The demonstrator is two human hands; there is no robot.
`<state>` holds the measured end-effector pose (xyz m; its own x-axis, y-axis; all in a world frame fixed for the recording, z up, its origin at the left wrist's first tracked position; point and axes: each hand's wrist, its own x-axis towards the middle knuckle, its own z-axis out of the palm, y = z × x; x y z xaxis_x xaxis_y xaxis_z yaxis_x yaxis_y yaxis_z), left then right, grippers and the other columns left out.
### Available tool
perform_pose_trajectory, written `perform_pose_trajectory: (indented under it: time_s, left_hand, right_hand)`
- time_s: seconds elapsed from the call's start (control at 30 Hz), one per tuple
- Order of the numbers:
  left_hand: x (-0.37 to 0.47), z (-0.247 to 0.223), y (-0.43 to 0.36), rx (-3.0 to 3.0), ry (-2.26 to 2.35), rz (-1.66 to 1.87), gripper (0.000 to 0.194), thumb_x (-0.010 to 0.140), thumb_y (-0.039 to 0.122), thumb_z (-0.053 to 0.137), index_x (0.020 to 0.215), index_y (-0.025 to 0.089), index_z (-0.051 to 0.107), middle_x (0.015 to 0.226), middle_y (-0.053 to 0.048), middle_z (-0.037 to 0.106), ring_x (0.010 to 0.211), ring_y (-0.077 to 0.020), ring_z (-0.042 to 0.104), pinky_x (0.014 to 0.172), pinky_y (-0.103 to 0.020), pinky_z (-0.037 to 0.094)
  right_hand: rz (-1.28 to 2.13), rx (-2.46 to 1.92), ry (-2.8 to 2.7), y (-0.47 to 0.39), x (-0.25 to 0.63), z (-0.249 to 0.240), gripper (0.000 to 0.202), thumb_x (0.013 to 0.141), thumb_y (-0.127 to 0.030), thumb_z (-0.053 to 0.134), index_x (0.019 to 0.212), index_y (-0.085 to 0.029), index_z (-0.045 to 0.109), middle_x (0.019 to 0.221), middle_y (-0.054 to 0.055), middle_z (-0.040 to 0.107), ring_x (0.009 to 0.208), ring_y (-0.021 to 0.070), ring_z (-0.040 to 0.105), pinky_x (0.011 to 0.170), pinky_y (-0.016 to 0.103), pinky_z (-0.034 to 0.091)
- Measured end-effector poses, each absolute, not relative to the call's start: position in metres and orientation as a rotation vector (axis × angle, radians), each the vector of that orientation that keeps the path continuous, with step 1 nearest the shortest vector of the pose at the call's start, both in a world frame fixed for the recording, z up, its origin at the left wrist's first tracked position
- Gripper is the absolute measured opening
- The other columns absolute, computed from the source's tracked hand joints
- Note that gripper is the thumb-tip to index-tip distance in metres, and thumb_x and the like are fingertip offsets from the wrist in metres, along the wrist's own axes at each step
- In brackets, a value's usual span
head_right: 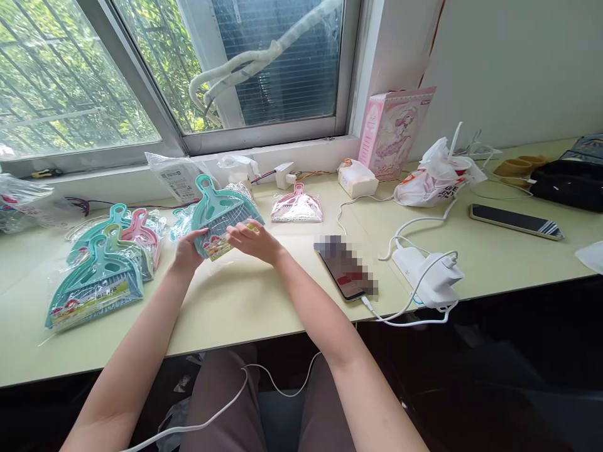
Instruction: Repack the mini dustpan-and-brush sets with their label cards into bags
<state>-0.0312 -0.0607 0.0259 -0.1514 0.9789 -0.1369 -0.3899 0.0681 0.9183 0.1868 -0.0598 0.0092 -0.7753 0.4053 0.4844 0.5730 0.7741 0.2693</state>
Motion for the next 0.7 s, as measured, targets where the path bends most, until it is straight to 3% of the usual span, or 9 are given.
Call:
perform_pose_trajectory:
  time_s: [0.33,0.57,0.7]
  left_hand:
    - [-0.0289,0.0266,-0.0638,0.734,1.033,1.471,0.025,0.073,0.024,0.067,0.095,0.012,0.069,0.090,-0.012,0.074,0.097,-0.0331,0.070,0.084,-0.044,0.060]
    - [-0.0312,0.0239,-0.0621,0.730,1.072,1.422,0.025,0.073,0.029,0.069,0.092,0.013,0.068,0.090,-0.013,0.074,0.097,-0.0352,0.071,0.085,-0.047,0.060]
    - [-0.0330,0.0216,-0.0597,0.797,1.047,1.427,0.035,0.080,0.045,0.066,0.100,0.016,0.068,0.095,-0.014,0.073,0.099,-0.0346,0.071,0.084,-0.047,0.059]
  right_hand:
    - [-0.488,-0.770,-2.489,-0.0566,0.1878,0.0058,0.042,0.100,-0.013,0.026,0.118,-0.033,0.059,0.127,0.001,0.065,0.120,0.0144,0.057,0.109,0.042,0.039]
    - [-0.448,-0.837,-2.497,-0.0591,0.1924,0.0079,0.044,0.100,-0.017,0.031,0.136,-0.033,0.051,0.135,0.005,0.061,0.126,0.0201,0.054,0.107,0.046,0.038]
    - [-0.449,-0.851,-2.484,-0.0588,0.1924,0.0088,0.047,0.100,-0.016,0.032,0.143,-0.030,0.046,0.144,0.007,0.055,0.131,0.0229,0.049,0.108,0.048,0.035]
